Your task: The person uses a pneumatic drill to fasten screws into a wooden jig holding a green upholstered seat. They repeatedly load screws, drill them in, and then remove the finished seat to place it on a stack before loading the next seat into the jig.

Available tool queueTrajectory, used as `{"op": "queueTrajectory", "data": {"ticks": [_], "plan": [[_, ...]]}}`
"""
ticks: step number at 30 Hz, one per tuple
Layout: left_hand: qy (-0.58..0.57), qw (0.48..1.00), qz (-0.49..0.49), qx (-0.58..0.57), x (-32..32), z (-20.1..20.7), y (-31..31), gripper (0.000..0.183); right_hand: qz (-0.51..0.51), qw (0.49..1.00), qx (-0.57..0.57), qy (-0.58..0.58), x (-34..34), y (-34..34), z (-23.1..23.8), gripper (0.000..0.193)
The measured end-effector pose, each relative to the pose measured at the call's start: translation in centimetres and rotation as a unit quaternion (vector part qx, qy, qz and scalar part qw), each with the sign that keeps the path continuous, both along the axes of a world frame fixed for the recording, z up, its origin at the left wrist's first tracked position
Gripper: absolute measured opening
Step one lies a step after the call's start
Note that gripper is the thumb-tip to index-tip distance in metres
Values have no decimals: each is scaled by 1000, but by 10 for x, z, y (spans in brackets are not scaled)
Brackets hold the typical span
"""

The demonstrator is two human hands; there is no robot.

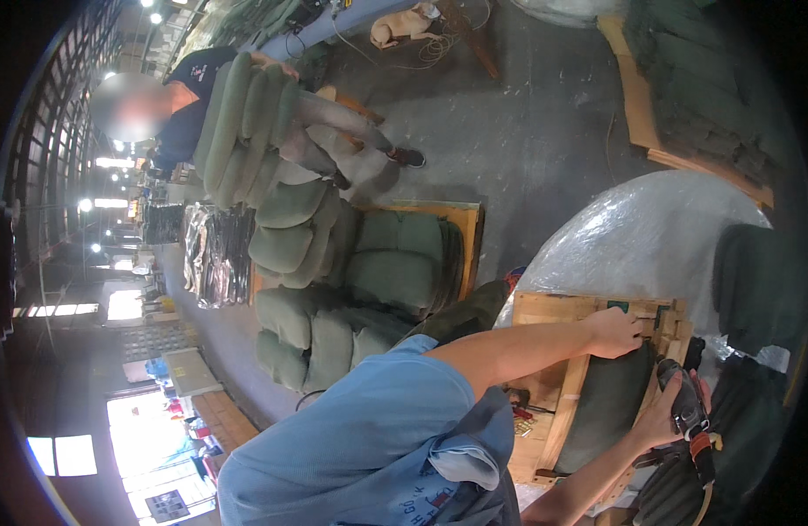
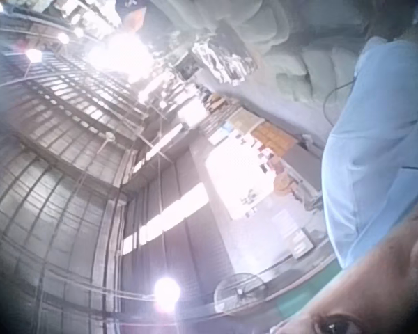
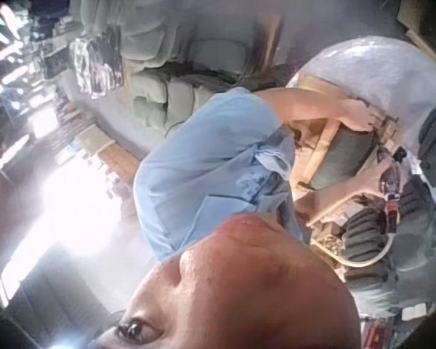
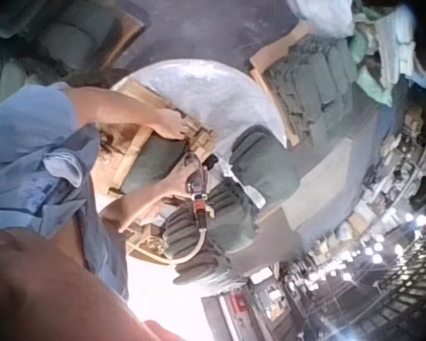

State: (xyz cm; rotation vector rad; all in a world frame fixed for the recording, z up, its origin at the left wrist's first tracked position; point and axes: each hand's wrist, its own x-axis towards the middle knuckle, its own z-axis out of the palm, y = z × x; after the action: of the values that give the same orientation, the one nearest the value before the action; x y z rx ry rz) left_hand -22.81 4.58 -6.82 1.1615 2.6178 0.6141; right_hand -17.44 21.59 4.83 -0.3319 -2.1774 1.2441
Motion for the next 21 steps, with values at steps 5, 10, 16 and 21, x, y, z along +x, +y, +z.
{"op": "queueTrajectory", "data": {"ticks": [5,10,16,21], "plan": [[3,1000,-9,24,4,-2,-2,26,-4,1000,-28,-2,-6,8,-3,36],[-9,1000,-1,21,3,-8,3,24,8,999,-32,-2,-11,14,0,37],[-116,993,-22,-11,-12,24,-6,18,-40,995,-79,-52,-12,-3,21,41],[16,1000,19,6,-3,10,0,19,-1,989,-146,-4,-17,7,18,47]]}}
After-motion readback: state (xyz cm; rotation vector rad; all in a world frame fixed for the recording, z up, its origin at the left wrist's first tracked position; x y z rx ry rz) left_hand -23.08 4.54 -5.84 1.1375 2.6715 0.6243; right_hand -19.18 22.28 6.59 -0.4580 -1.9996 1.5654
